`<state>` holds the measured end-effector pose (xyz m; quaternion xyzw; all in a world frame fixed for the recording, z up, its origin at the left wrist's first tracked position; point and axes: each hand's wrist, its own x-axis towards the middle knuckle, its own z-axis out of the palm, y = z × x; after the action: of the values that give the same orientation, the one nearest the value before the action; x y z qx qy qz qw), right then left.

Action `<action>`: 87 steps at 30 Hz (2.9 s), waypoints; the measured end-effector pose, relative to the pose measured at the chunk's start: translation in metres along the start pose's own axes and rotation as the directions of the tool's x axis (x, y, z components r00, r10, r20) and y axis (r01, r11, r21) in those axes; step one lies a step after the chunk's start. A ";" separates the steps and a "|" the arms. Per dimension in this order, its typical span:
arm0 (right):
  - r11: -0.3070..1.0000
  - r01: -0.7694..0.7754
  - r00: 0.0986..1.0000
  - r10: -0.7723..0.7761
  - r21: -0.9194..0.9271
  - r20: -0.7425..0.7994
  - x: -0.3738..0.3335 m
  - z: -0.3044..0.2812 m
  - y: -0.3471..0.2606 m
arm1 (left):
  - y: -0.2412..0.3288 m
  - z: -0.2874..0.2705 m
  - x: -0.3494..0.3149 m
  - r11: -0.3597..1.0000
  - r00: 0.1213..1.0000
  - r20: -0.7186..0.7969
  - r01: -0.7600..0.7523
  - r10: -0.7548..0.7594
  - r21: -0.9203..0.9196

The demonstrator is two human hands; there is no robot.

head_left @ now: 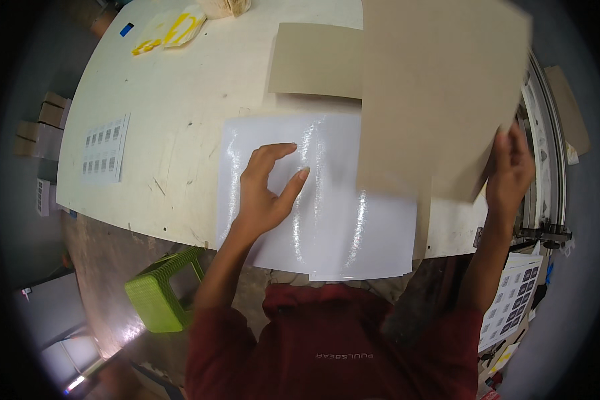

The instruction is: The person repeatedly places a sheet of printed cards onto a roll of clear plastic film, aligns it, and feeds the assembly through a manual laminating machine. The person then retrieves the laminated sheet and repeats the process with additional sheets.

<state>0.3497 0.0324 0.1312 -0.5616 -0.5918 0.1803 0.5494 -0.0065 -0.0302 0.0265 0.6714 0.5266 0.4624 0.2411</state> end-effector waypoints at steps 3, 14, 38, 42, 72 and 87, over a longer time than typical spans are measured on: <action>0.942 -0.330 0.925 0.309 0.066 0.220 -0.056 -0.015 0.046 | -0.004 0.013 0.008 1.000 1.000 0.017 0.023 -0.023 -0.017; 0.765 -0.631 0.753 0.566 0.127 0.336 -0.148 0.010 0.075 | -0.028 0.035 0.010 0.893 0.943 0.331 -0.167 0.021 0.418; 0.783 -0.620 0.757 0.581 0.048 0.298 -0.150 0.024 0.064 | -0.040 0.040 0.011 0.832 0.947 0.286 -0.273 0.145 0.482; 0.773 -0.633 0.748 0.595 0.046 0.294 -0.150 0.024 0.063 | -0.038 0.033 0.014 0.832 0.929 0.336 -0.308 0.157 0.462; 0.806 0.436 0.742 -0.071 -0.400 0.666 -0.196 0.046 0.026 | 0.009 -0.006 -0.076 0.911 0.912 0.411 -0.165 -0.005 0.378; 0.819 0.404 0.733 -0.024 -0.407 0.680 -0.196 0.030 0.035 | 0.012 0.001 -0.201 0.976 0.961 0.251 -0.156 0.115 0.149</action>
<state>0.2943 -0.1142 0.0042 -0.5173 -0.8331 0.1250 0.1510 -0.0032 -0.2210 -0.0380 0.7751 0.4831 0.3468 0.2135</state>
